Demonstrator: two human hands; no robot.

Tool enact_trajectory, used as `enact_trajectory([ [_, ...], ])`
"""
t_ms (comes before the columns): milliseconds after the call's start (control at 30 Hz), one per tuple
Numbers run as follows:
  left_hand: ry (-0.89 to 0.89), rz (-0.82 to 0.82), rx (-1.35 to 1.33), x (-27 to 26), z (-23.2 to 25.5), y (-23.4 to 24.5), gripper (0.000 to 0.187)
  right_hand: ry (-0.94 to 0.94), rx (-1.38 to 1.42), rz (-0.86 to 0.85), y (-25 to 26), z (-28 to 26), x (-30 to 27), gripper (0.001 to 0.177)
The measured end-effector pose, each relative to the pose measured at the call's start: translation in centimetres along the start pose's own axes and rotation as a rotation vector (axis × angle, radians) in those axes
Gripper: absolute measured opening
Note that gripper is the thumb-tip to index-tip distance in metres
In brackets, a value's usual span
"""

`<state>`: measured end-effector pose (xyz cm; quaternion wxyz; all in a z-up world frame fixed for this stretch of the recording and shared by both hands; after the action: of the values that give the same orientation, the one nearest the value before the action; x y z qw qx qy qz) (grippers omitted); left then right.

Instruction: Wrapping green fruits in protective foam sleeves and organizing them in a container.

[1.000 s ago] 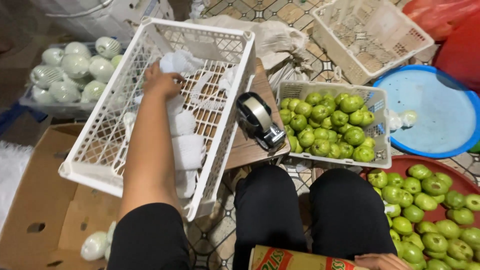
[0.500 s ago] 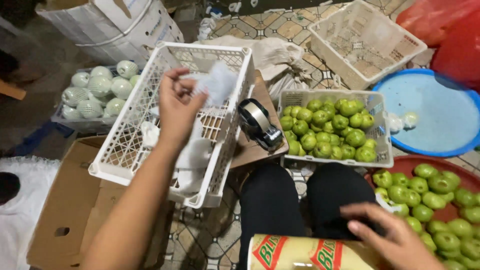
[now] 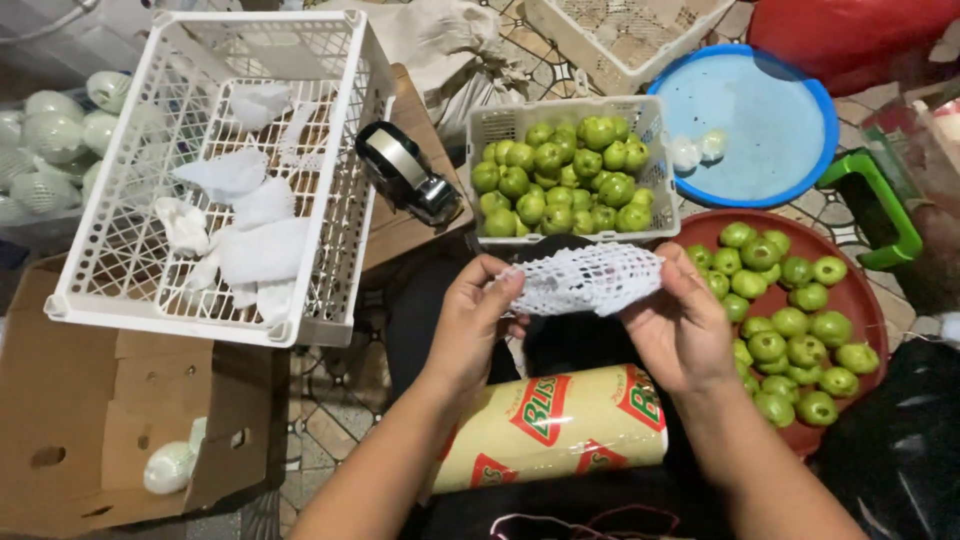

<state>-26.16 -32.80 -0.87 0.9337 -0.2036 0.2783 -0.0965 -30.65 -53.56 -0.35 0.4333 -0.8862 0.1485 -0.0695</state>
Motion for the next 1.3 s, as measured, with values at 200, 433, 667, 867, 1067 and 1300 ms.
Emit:
enact_trajectory([
  [200, -0.622, -0.034, 0.796, -1.9, 1.5, -2.3, 0.051, 0.083, -0.418, -0.096, 3.0, 2.7, -0.6, 0.014],
  [433, -0.651, 0.019, 0.686, 0.1, 1.0, -1.4, 0.035, -0.235, -0.236, -0.170, 3.1, 2.0, -1.4, 0.028],
  [667, -0.898, -0.087, 0.644, -0.4, 0.5, -1.4, 0.039, -0.541, -0.293, -0.206, 7.9, 2.8, -0.8, 0.044],
  [867, -0.616, -0.168, 0.538, 0.6, -0.5, -1.5, 0.050, -0.345, -0.698, -0.354, 2.8, -0.5, 0.7, 0.019],
  [1067, -0.494, -0.081, 0.617, 1.5, -0.6, -0.6, 0.033, 0.257, -0.880, -0.653, 2.4, -1.1, 0.9, 0.038],
  [1300, -0.746, 0.015, 0.522, 0.5, 1.2, -0.7, 0.029, 0.251, -0.406, -0.678, 0.6, -2.4, -0.2, 0.036],
])
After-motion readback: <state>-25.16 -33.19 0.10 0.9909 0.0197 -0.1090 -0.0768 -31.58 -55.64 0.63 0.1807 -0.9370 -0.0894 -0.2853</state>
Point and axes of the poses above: each hand's wrist, its own x-axis towards the middle knuckle, its own y-axis out of the back of the hand, z = x × y, the point moved 3 cm from there along x, towards the middle knuckle, and after that the axes turned 11 degrees about y, right-handed, at the moved point
